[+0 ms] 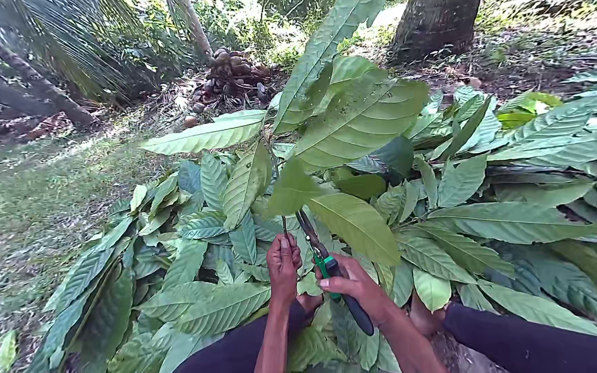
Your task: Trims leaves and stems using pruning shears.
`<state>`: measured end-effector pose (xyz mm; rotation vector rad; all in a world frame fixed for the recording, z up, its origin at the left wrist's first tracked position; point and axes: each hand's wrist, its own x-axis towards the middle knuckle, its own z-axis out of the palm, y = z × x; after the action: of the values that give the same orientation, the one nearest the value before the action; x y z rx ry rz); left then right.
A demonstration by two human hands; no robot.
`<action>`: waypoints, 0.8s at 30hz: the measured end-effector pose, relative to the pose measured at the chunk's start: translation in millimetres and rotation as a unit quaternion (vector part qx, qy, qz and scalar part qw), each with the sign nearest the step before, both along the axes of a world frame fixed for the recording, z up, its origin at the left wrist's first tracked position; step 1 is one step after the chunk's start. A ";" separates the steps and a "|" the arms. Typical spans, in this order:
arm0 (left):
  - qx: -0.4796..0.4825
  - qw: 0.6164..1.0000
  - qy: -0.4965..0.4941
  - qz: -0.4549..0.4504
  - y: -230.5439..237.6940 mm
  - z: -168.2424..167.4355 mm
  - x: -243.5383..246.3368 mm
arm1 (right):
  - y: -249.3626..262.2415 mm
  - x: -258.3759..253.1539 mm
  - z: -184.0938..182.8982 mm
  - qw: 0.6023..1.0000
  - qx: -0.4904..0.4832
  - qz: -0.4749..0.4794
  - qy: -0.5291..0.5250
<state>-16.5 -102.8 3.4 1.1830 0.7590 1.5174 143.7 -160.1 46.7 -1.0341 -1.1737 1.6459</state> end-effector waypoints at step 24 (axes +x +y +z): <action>0.036 0.991 0.063 0.112 -26.4 30.8 16.9 | -6.6 -10.0 4.4 0.984 -0.023 0.042 0.172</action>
<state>0.4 -129.2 34.2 1.2904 0.9544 1.6786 133.6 -166.8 51.1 -0.6983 -0.9631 1.8367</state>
